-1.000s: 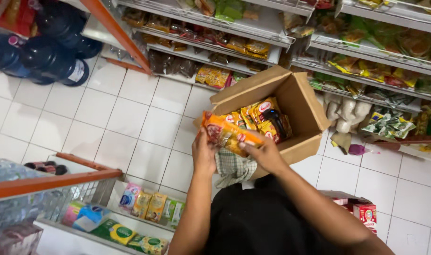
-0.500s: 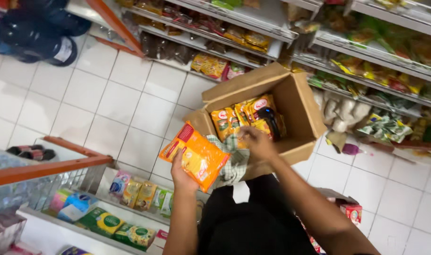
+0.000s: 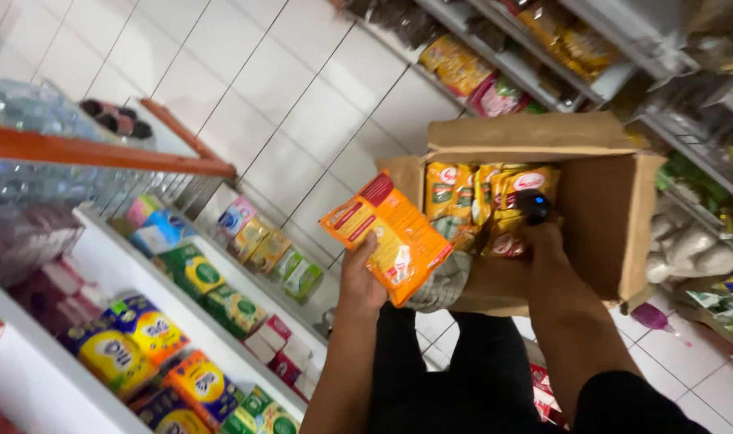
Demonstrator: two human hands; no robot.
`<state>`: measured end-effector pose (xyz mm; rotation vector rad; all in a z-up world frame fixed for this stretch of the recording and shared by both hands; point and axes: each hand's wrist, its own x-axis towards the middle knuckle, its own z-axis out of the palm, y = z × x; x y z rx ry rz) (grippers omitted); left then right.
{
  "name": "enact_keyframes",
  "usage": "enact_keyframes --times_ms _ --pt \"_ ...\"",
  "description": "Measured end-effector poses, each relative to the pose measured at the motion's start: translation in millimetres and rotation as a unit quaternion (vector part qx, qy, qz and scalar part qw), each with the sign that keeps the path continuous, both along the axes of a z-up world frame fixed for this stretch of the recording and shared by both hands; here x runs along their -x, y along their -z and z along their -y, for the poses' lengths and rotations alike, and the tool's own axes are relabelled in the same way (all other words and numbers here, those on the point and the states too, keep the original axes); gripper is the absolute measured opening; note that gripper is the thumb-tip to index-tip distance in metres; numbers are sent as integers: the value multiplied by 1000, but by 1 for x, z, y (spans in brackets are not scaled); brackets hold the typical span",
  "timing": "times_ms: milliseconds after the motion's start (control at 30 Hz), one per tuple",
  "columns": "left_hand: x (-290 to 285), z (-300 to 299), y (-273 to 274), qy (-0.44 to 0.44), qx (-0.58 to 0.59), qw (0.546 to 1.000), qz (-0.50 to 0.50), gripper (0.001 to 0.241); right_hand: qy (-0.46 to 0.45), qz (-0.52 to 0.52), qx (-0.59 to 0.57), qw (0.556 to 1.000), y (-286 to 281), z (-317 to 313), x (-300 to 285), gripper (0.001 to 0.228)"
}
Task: The person wipes packets of seasoning with a cloth, scans them with a handheld scanner, and places them onto a store shelf.
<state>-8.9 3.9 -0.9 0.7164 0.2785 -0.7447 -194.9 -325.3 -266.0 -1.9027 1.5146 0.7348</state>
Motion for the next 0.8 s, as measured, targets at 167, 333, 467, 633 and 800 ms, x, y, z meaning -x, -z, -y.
enact_keyframes --times_ms 167,333,467,633,800 --pt "-3 11 -3 -12 37 995 -89 54 -8 16 22 1000 1 -6 1 64" --pt "-17 25 -7 14 63 995 -70 57 -9 119 74 990 -38 -21 0 56" --pt "-28 42 -13 54 61 997 -3 57 -18 247 110 963 -112 -53 17 54" --pt "-35 64 -18 76 65 995 26 55 7 395 5 919 -241 -123 38 34" --pt "-38 88 -22 96 62 991 74 53 70 474 -126 869 -321 -183 24 36"
